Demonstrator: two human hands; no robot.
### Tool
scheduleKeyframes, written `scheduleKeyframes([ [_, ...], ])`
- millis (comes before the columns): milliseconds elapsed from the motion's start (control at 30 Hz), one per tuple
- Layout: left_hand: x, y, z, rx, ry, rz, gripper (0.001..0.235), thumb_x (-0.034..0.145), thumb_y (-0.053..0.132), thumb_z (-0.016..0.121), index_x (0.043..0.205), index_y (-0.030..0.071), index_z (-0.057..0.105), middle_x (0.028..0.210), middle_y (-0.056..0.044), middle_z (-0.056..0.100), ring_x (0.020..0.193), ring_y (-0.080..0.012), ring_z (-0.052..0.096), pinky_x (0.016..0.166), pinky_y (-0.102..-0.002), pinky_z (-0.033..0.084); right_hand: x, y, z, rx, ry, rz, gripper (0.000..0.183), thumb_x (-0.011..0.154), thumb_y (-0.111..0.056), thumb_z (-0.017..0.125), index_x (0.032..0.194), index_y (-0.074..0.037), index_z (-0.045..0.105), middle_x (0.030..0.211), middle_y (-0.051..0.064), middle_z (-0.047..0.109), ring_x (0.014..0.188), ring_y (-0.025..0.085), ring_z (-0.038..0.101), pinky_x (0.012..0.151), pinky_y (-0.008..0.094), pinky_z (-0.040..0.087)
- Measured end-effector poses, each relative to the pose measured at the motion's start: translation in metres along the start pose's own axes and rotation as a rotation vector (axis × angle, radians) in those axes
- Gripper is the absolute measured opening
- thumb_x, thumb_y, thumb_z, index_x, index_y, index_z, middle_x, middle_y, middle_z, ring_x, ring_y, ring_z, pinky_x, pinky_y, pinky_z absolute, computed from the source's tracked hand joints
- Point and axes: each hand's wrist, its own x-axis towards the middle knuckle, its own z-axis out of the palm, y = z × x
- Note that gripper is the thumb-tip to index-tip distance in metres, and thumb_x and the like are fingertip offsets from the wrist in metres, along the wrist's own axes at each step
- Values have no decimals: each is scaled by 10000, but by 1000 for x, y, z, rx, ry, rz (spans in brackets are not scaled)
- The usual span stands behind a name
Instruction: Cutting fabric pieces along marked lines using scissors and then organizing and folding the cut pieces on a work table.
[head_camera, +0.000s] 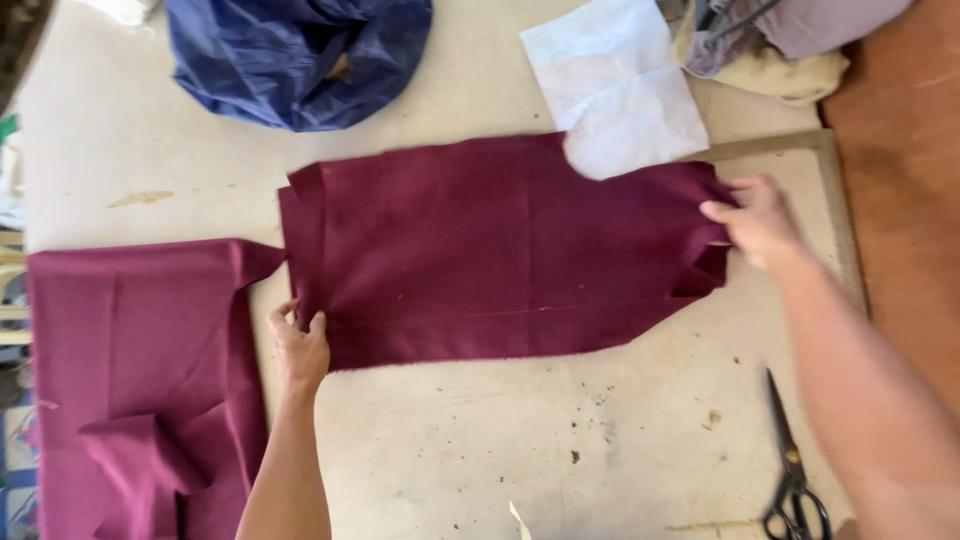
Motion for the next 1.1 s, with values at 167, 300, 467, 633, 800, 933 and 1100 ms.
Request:
scheduleKeyframes([
  [167,-10,-69,6,146,83,158,437,960,217,688,1344,106,511,1073,-221,736,978,-335,714,843,-449,555,-15,59,-2,-137,161,37,654,875,-212,896,1397,-45,539,1177,253,661,886,360,722,635,433,652],
  [300,-88,-72,-28,223,48,-41,413,943,227,614,1325,104,517,1167,-165,672,949,-351,643,794,-514,462,-126,-3,-19,-268,-22,258,647,897,-313,779,1432,-108,478,1309,129,637,1108,286,648,891,389,519],
  [467,-155,-191,-48,333,171,86,395,913,164,648,1291,70,580,1261,-199,665,1108,-441,630,938,-551,452,-207,51,-40,-166,-86,283,530,865,-289,779,1316,-111,565,1203,95,678,1027,240,672,836,371,525],
  [633,-173,-207,-74,345,85,-42,407,957,184,651,1325,51,538,1268,-262,650,1151,-446,629,947,-570,484,-255,63,-52,-16,-165,210,419,913,-273,735,1258,-115,558,1109,81,730,939,202,708,797,321,576],
  [800,-199,-188,-86,364,63,-24,555,984,331,744,1398,56,497,1149,-221,674,1037,-361,647,884,-506,480,-296,162,-53,-416,156,-446,233,946,-194,734,1008,-16,596,1005,154,596,983,326,548,870,452,461],
  [933,-222,-175,-90,293,23,-159,554,1006,289,710,1439,58,452,1150,-172,596,978,-292,589,875,-481,456,-328,196,-43,-792,-262,-532,668,752,-564,826,1233,-121,694,1217,125,555,1142,305,504,1037,485,421],
  [1100,-236,-162,-90,219,15,-191,541,1014,168,728,1457,64,436,1166,-184,581,927,-250,603,768,-391,530,-328,172,-50,-589,-368,-591,203,798,-281,831,790,-114,717,1117,-24,750,1146,231,534,977,470,389],
])
